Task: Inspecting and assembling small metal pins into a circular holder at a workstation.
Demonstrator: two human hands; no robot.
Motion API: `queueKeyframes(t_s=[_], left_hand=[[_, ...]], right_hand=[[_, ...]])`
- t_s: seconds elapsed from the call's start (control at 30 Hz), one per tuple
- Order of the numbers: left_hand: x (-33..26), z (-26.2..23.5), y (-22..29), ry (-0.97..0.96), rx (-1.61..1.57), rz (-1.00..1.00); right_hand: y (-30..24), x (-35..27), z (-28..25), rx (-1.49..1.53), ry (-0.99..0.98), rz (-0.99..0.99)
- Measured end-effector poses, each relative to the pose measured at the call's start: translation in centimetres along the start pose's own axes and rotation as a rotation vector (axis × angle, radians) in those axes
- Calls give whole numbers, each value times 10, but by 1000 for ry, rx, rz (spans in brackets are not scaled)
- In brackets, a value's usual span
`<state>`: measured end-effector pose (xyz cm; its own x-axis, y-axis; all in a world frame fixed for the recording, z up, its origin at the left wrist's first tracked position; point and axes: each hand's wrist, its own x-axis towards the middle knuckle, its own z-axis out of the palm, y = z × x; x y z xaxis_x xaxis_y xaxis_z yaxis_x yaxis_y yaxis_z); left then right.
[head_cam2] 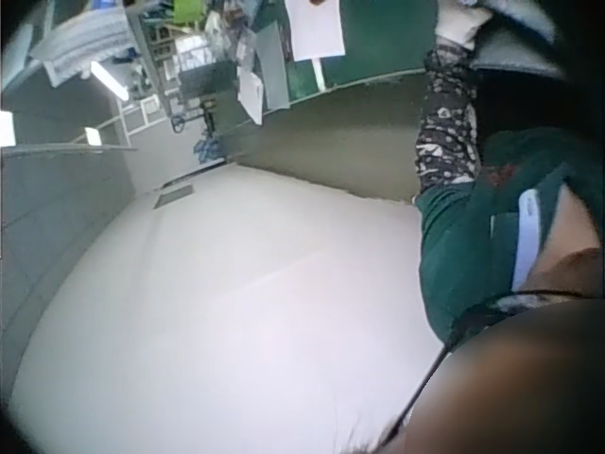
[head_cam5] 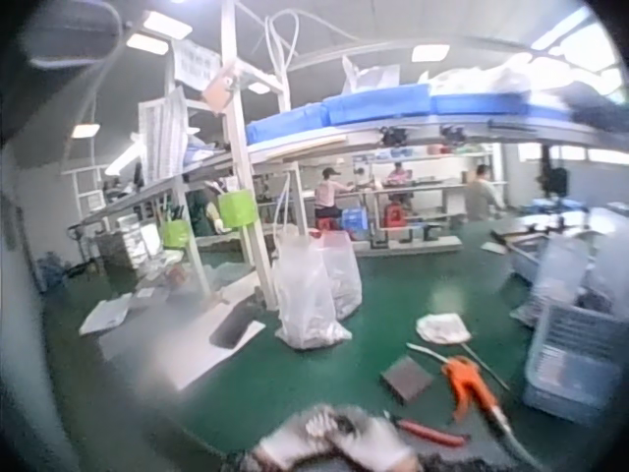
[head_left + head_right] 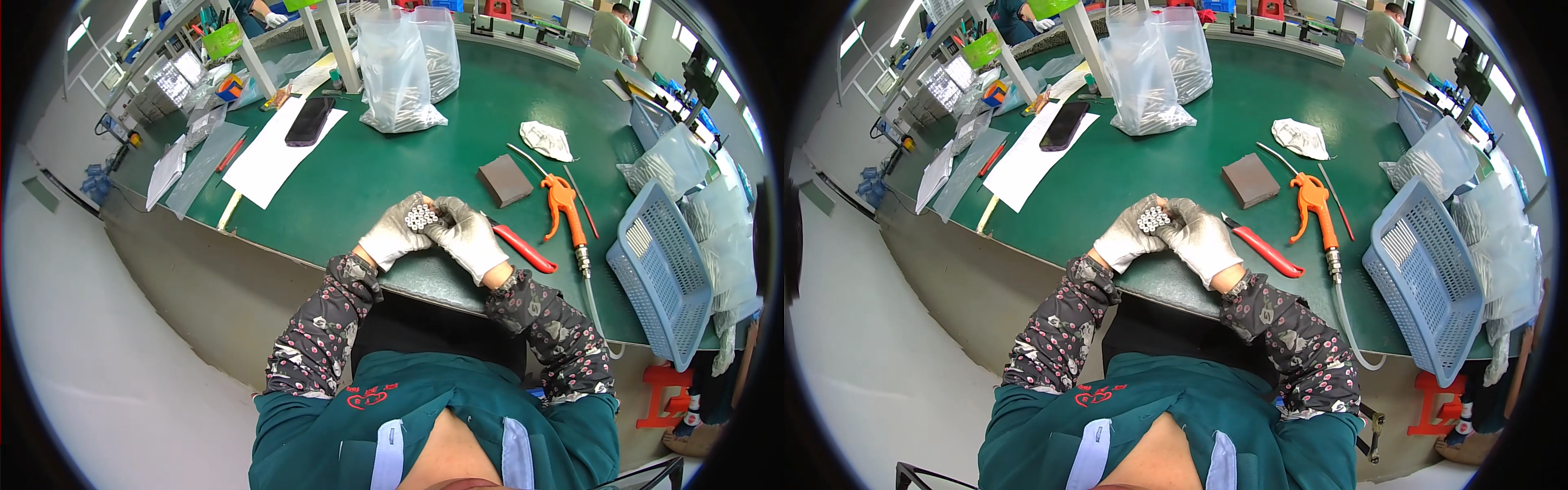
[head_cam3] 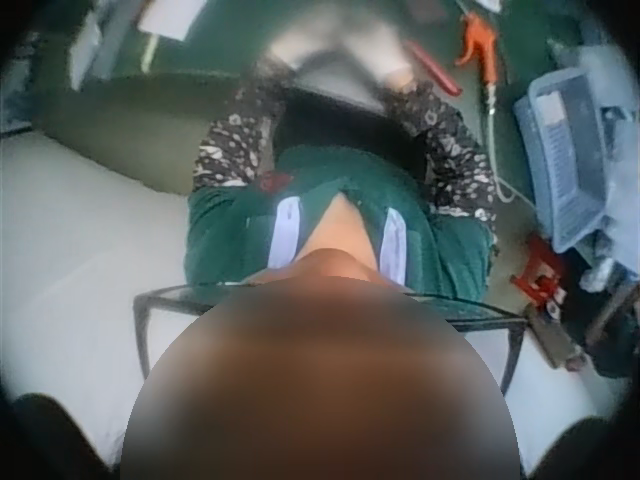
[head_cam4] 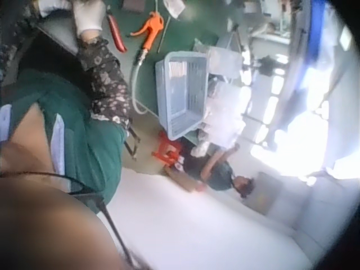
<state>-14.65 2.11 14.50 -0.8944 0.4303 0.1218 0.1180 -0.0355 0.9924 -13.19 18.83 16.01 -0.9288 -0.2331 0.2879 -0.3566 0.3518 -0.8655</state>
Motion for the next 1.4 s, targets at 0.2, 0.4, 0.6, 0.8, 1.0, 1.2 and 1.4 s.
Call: queueKeyframes(t_s=[0.2,0.4,0.6,0.8,1.0,1.2,1.4], left_hand=[[-1,4,0,16,-40,-39],[3,4,3,-17,181,13],[6,10,3,30,175,69],[3,11,5,40,230,59],[-1,13,5,50,360,64],[0,18,15,56,595,264],[7,13,11,54,464,223]], right_hand=[[-5,-3,-4,-32,-4,9],[4,-3,-1,-10,-6,-12],[21,-2,6,84,14,-14],[12,-6,1,81,15,-26],[-18,-5,-16,107,-158,258],[-34,11,-13,-218,-69,280],[-7,15,-10,-24,6,287]])
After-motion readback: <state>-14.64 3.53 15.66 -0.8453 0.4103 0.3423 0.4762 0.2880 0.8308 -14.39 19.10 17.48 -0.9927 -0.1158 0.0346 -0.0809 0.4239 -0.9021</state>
